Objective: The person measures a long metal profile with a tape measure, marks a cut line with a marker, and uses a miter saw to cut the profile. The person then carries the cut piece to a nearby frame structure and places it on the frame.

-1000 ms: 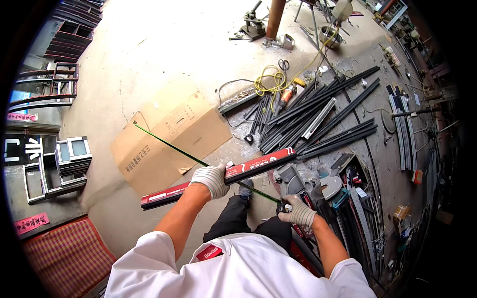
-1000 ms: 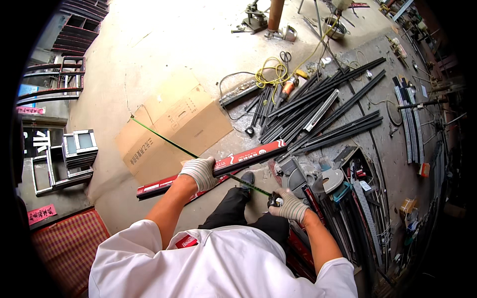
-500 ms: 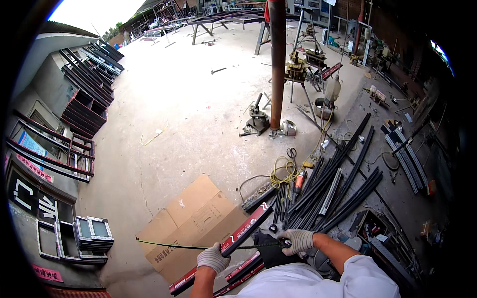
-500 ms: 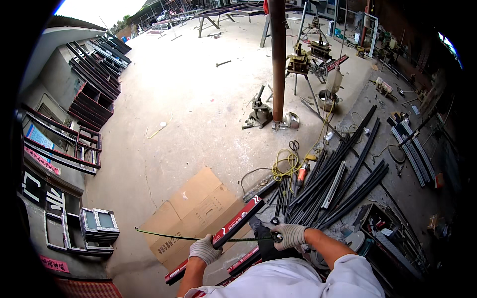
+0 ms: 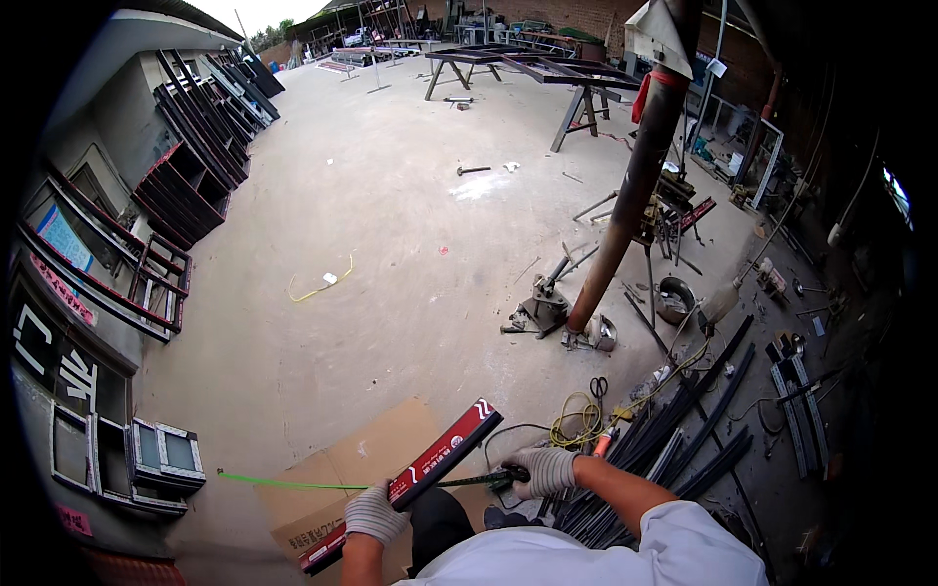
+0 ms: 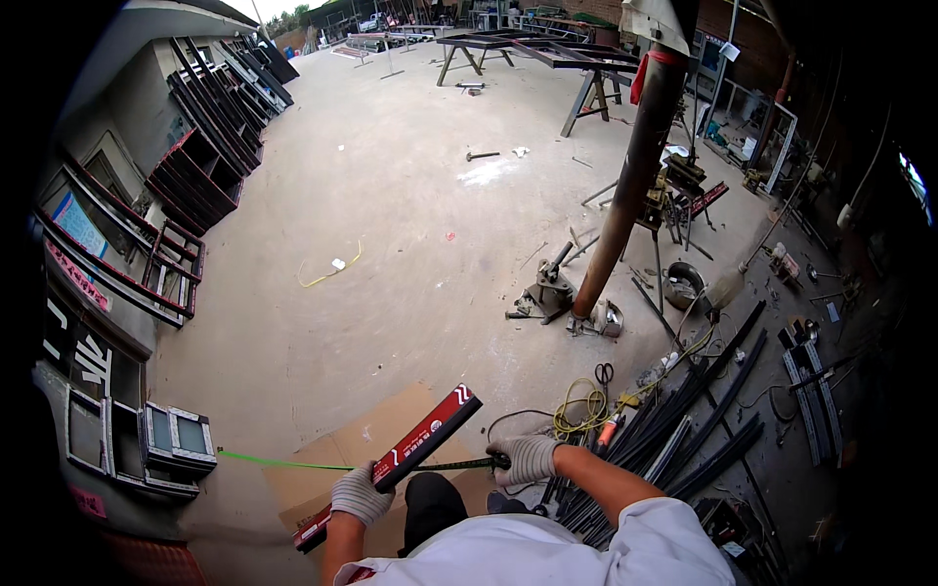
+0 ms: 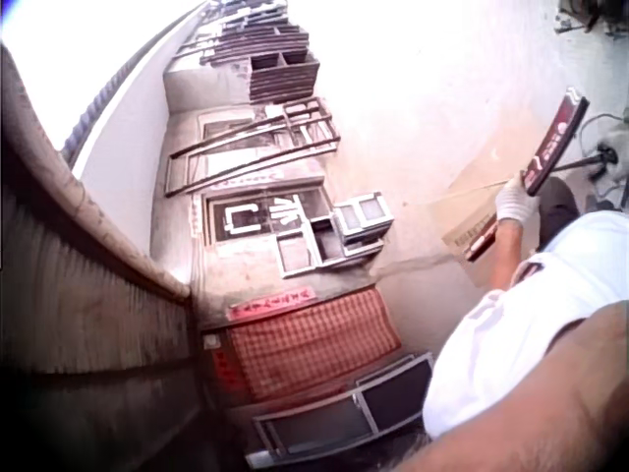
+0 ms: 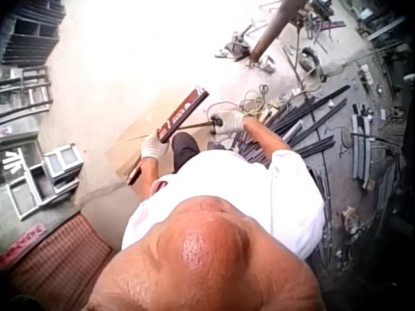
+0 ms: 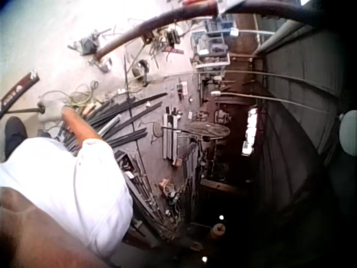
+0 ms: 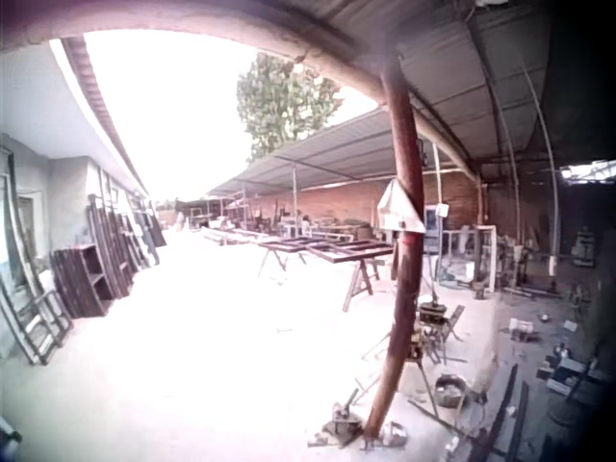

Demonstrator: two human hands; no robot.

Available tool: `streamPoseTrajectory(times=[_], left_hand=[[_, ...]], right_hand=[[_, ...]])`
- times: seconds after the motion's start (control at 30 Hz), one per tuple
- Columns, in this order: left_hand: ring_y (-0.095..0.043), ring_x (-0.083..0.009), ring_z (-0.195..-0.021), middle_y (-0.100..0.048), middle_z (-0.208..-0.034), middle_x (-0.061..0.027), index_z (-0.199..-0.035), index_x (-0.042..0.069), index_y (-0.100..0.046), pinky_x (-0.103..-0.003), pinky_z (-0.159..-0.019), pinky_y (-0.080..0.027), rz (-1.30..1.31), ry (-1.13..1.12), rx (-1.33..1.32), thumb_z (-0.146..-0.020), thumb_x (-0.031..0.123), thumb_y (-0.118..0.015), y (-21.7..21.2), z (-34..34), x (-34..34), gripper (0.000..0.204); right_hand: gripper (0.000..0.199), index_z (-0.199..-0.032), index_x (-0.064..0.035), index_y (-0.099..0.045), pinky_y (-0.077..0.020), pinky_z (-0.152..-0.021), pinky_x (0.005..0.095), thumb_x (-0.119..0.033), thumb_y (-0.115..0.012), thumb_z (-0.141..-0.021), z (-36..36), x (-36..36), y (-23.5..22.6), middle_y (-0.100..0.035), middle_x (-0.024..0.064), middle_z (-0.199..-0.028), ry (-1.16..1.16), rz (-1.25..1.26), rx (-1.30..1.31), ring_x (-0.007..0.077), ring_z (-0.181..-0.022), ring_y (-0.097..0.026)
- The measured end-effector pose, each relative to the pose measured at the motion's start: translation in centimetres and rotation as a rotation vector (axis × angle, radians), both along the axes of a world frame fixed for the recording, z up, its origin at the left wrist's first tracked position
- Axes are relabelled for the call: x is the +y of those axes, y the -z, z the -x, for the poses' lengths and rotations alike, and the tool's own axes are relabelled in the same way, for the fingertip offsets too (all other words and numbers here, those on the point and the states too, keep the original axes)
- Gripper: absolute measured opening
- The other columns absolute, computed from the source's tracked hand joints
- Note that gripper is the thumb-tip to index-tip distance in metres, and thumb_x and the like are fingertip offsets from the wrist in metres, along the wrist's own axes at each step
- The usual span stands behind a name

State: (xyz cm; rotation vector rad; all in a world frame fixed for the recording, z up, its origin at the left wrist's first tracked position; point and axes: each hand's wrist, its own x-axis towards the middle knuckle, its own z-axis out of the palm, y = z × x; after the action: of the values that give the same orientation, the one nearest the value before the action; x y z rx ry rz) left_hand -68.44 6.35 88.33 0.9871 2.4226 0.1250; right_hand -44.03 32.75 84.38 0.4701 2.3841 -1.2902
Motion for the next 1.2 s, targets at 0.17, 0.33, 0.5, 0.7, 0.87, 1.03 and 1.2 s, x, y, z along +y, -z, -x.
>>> streamPoseTrajectory(times=[0.17, 0.33, 0.5, 0.7, 0.87, 1.03, 1.2], left_hand=[[-0.074, -0.0368, -0.095, -0.076, -0.099, -0.0195, -0.119, 0.009, -0.066, -0.045, -0.083, -0.059, -0.079, -0.005, -0.035, -0.082, 0.033, -0.075, 0.8, 8.2, 6.4, 0.045], [-0.074, -0.0357, -0.097, -0.076, -0.100, -0.0181, -0.125, 0.012, -0.065, -0.044, -0.087, -0.058, 0.056, 0.080, -0.051, -0.081, 0.039, -0.074, 1.5, 19.2, 15.1, 0.052], [-0.073, -0.0396, -0.099, -0.075, -0.104, -0.0218, -0.131, 0.010, -0.064, -0.046, -0.088, -0.058, 0.069, 0.196, -0.087, -0.082, 0.037, -0.072, 1.7, 32.6, 25.5, 0.057], [-0.073, -0.0390, -0.099, -0.075, -0.106, -0.0218, -0.131, 0.007, -0.064, -0.045, -0.088, -0.058, -0.030, 0.349, -0.004, -0.083, 0.034, -0.071, -4.7, 47.2, 39.6, 0.056], [-0.073, -0.0377, -0.099, -0.075, -0.105, -0.0209, -0.132, 0.008, -0.063, -0.044, -0.087, -0.058, -0.018, 0.413, 0.005, -0.083, 0.034, -0.071, -7.3, 54.3, 50.6, 0.057], [-0.074, -0.0376, -0.098, -0.076, -0.104, -0.0200, -0.131, 0.009, -0.063, -0.044, -0.088, -0.058, 0.064, 0.415, -0.032, -0.083, 0.036, -0.070, -5.1, 60.5, 61.3, 0.056], [-0.074, -0.0380, -0.098, -0.076, -0.102, -0.0197, -0.128, 0.012, -0.065, -0.045, -0.088, -0.058, 0.146, 0.316, -0.044, -0.082, 0.036, -0.073, -2.2, 67.9, 73.1, 0.053]], right_hand=[[0.066, -0.137, -0.0006, -0.062, -0.0541, -0.099, 0.0407, -0.044, -0.066, -0.087, 8.1, 6.6, 1.7, -0.071, 0.0269, -0.121, 0.021, -0.071, -0.010, 0.0381, -0.114, -0.070], [0.061, -0.135, 0.0001, -0.063, -0.0536, -0.101, 0.0401, -0.041, -0.064, -0.090, 18.0, 13.3, 2.0, -0.072, 0.0252, -0.119, 0.113, -0.002, -0.103, 0.0361, -0.112, -0.070], [0.064, -0.138, 0.0023, -0.060, -0.0522, -0.103, 0.0411, -0.039, -0.061, -0.090, 28.9, 21.2, 3.1, -0.070, 0.0262, -0.124, 0.180, -0.008, -0.146, 0.0377, -0.114, -0.069], [0.051, -0.127, 0.0019, -0.065, -0.0554, -0.093, 0.0433, -0.032, -0.061, -0.089, 41.4, 31.6, -5.1, -0.072, 0.0267, -0.111, 0.390, -0.052, -0.025, 0.0399, -0.103, -0.071], [0.053, -0.134, -0.0002, -0.064, -0.0557, -0.096, 0.0408, -0.030, -0.060, -0.090, 47.2, 39.7, -5.8, -0.072, 0.0254, -0.114, 0.445, -0.103, -0.035, 0.0380, -0.106, -0.071], [0.056, -0.134, -0.0001, -0.064, -0.0540, -0.099, 0.0417, -0.033, -0.060, -0.089, 53.7, 49.5, -3.1, -0.071, 0.0261, -0.118, 0.487, 0.028, -0.031, 0.0386, -0.109, -0.069], [0.055, -0.130, -0.0008, -0.067, -0.0537, -0.095, 0.0435, -0.034, -0.059, -0.087, 62.5, 63.5, -1.0, -0.071, 0.0257, -0.117, 0.352, -0.024, -0.071, 0.0397, -0.108, -0.069]])
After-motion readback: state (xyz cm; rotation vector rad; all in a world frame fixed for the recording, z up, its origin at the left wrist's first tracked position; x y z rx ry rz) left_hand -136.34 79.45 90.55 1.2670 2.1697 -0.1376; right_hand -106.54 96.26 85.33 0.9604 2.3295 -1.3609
